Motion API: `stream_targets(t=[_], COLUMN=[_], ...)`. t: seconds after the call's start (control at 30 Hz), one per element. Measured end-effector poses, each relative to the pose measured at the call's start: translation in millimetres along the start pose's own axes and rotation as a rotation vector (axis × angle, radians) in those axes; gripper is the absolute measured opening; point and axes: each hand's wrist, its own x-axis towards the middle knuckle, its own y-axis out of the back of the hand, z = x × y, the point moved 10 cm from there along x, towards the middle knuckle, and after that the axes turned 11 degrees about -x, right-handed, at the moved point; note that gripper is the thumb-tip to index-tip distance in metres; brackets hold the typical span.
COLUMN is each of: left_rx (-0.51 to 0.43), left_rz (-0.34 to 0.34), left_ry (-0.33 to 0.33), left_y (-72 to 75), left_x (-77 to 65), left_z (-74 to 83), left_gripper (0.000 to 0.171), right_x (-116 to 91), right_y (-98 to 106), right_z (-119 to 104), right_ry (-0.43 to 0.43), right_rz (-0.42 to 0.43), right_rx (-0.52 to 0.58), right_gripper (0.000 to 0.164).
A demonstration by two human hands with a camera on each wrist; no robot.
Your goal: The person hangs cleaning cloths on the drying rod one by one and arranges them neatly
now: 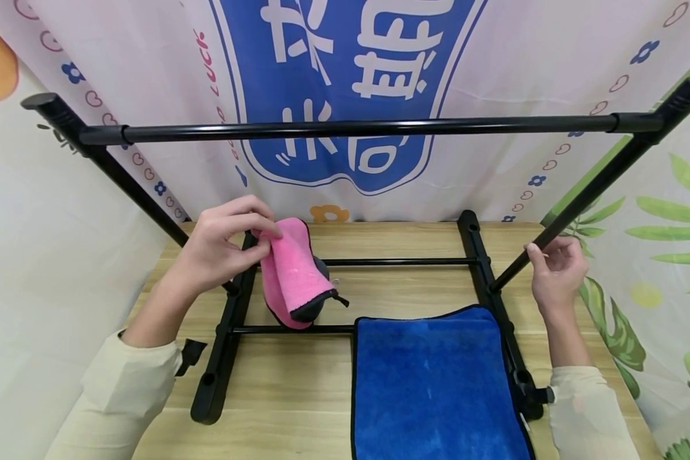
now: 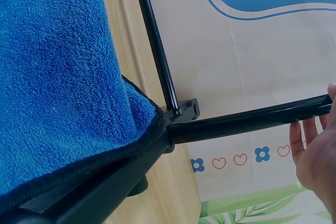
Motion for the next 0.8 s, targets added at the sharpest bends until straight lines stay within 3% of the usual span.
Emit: stream_targets(t=[0.53,0.8], left_rx=[-0.030,-0.026], left_rz=[0.048,0.100], left_ry=[0.217,0.250], left_y=[3.5,8.8], left_x=[-0.8,2.5], left_z=[-20.5,-19.2], left_gripper=[0.032,0.030], right_x=[-0.5,-0.5], right_y=[-2.0,-1.7], right_z=[-4.6,-2.1], right_ry=[0.017,0.005], right_rz=[-0.010,-0.013], right_rx=[-0.028,0.002], right_gripper=[0.020,0.020])
